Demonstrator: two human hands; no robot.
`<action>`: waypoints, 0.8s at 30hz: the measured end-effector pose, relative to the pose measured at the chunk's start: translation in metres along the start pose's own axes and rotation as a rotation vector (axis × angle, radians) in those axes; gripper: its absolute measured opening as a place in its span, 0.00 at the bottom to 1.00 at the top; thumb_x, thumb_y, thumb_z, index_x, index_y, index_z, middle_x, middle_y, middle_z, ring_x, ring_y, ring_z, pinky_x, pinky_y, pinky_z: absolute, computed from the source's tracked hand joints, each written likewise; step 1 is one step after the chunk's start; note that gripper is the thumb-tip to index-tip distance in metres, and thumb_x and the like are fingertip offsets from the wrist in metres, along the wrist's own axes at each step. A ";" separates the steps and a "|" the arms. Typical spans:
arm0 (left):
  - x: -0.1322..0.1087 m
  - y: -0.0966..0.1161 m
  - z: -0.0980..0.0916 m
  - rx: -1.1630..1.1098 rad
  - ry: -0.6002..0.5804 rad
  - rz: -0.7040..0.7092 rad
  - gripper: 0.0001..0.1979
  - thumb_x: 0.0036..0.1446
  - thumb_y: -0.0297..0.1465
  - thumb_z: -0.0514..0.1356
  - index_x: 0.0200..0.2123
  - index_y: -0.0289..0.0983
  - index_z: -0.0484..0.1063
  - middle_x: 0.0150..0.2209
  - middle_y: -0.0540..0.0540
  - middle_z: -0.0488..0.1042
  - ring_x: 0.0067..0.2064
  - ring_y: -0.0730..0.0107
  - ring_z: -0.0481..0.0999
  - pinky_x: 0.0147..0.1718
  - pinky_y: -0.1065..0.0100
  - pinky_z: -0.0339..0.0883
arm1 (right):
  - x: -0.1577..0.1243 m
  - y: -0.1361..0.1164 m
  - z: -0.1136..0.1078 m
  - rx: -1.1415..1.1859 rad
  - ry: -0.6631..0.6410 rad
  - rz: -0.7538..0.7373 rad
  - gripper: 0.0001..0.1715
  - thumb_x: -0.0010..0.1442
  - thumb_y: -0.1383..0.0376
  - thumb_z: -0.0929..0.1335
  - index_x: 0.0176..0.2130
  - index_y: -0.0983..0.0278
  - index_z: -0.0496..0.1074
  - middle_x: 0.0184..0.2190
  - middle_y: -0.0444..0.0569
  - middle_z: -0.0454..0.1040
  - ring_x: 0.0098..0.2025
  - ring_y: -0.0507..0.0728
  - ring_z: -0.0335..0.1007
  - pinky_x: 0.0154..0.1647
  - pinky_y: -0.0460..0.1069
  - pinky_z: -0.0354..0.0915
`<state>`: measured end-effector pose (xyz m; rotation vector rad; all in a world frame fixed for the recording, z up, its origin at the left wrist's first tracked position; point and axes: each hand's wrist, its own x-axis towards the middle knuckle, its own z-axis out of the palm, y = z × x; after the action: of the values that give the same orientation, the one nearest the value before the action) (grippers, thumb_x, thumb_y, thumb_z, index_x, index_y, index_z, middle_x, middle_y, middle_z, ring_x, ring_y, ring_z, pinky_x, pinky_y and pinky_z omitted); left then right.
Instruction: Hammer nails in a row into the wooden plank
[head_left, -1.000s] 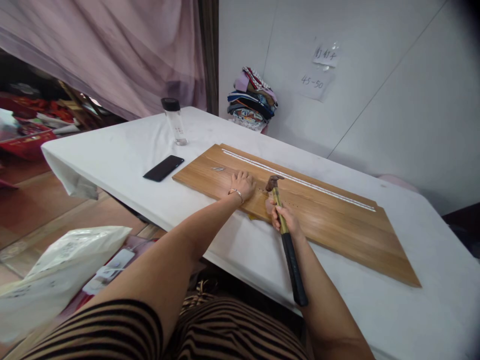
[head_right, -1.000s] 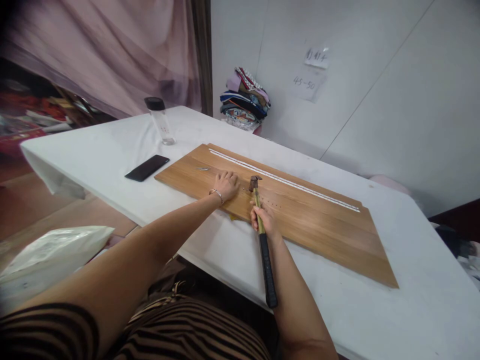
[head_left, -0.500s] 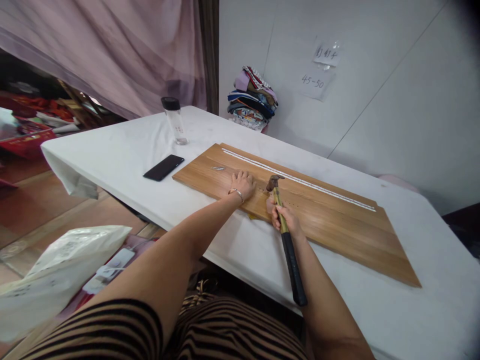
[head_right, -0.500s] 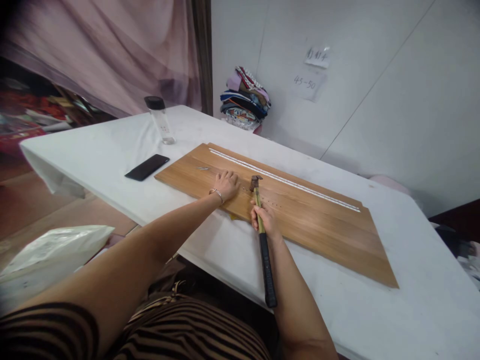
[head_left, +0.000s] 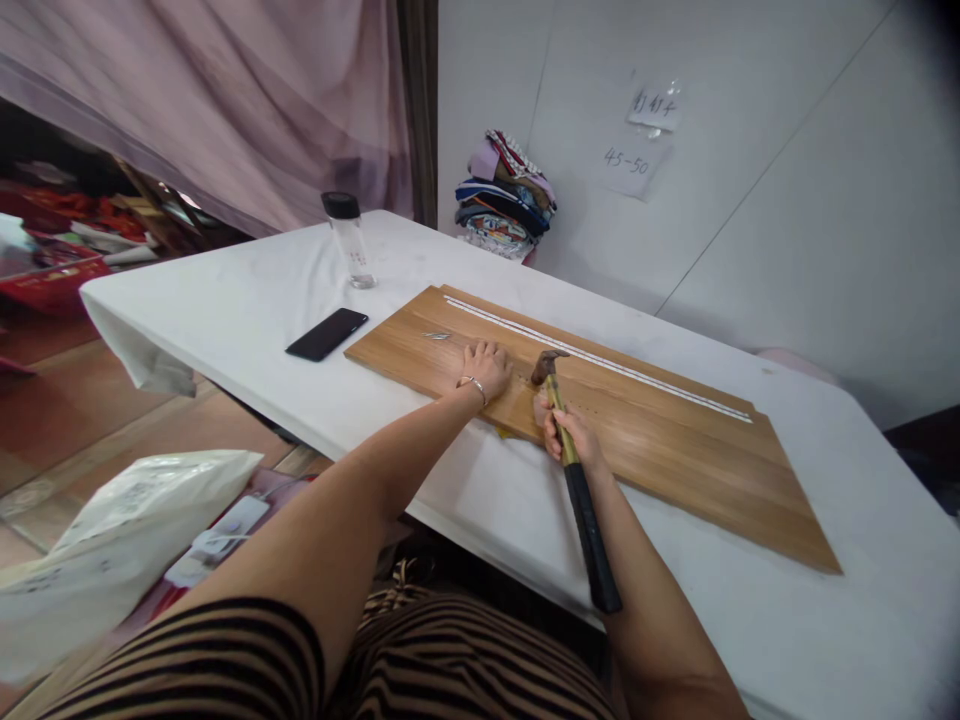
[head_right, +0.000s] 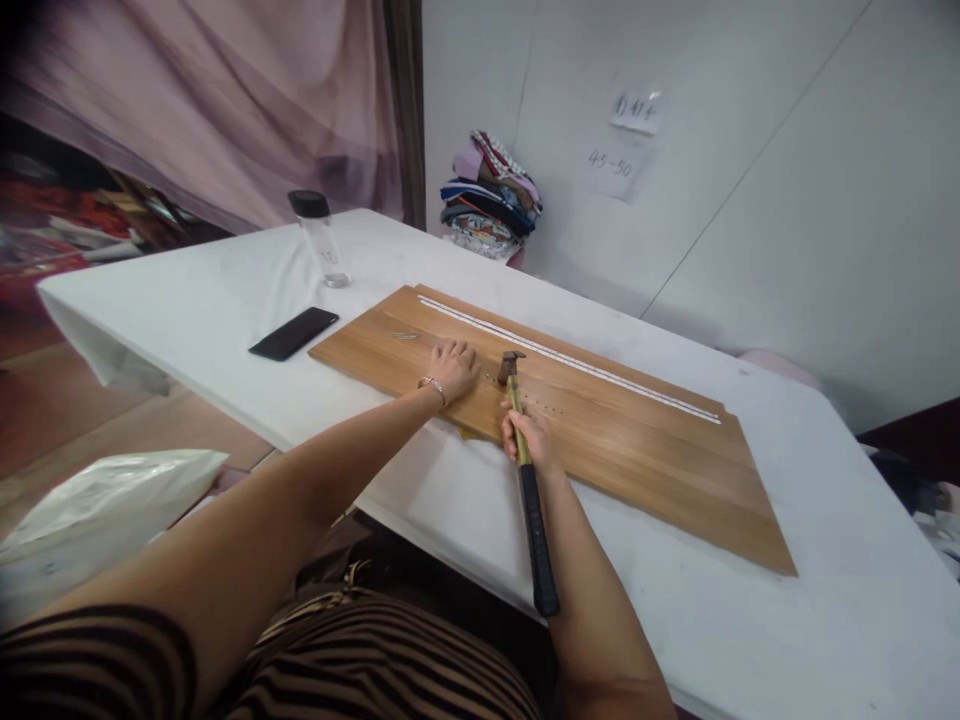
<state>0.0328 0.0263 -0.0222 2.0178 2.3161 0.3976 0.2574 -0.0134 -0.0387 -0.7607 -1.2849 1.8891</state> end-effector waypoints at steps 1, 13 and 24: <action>0.000 0.000 0.000 -0.002 0.000 -0.001 0.22 0.74 0.37 0.48 0.57 0.38 0.78 0.64 0.33 0.74 0.68 0.45 0.67 0.66 0.44 0.59 | 0.000 0.000 0.000 -0.001 0.004 -0.003 0.26 0.55 0.49 0.77 0.46 0.60 0.71 0.21 0.33 0.69 0.13 0.47 0.58 0.12 0.44 0.55; 0.001 0.000 0.000 0.013 -0.004 0.002 0.22 0.74 0.37 0.48 0.58 0.36 0.78 0.66 0.33 0.73 0.69 0.46 0.66 0.67 0.44 0.58 | -0.001 0.000 0.000 0.005 0.008 0.008 0.25 0.55 0.52 0.76 0.47 0.60 0.71 0.21 0.33 0.69 0.13 0.47 0.58 0.12 0.44 0.55; 0.003 -0.002 0.004 -0.008 0.001 -0.001 0.22 0.74 0.38 0.49 0.56 0.39 0.79 0.65 0.34 0.74 0.69 0.45 0.66 0.67 0.42 0.57 | 0.000 0.001 0.000 0.000 0.001 -0.001 0.24 0.56 0.51 0.76 0.47 0.59 0.70 0.21 0.33 0.69 0.13 0.47 0.58 0.12 0.44 0.54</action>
<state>0.0316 0.0292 -0.0257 2.0127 2.3128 0.4069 0.2572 -0.0133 -0.0396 -0.7609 -1.2840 1.8877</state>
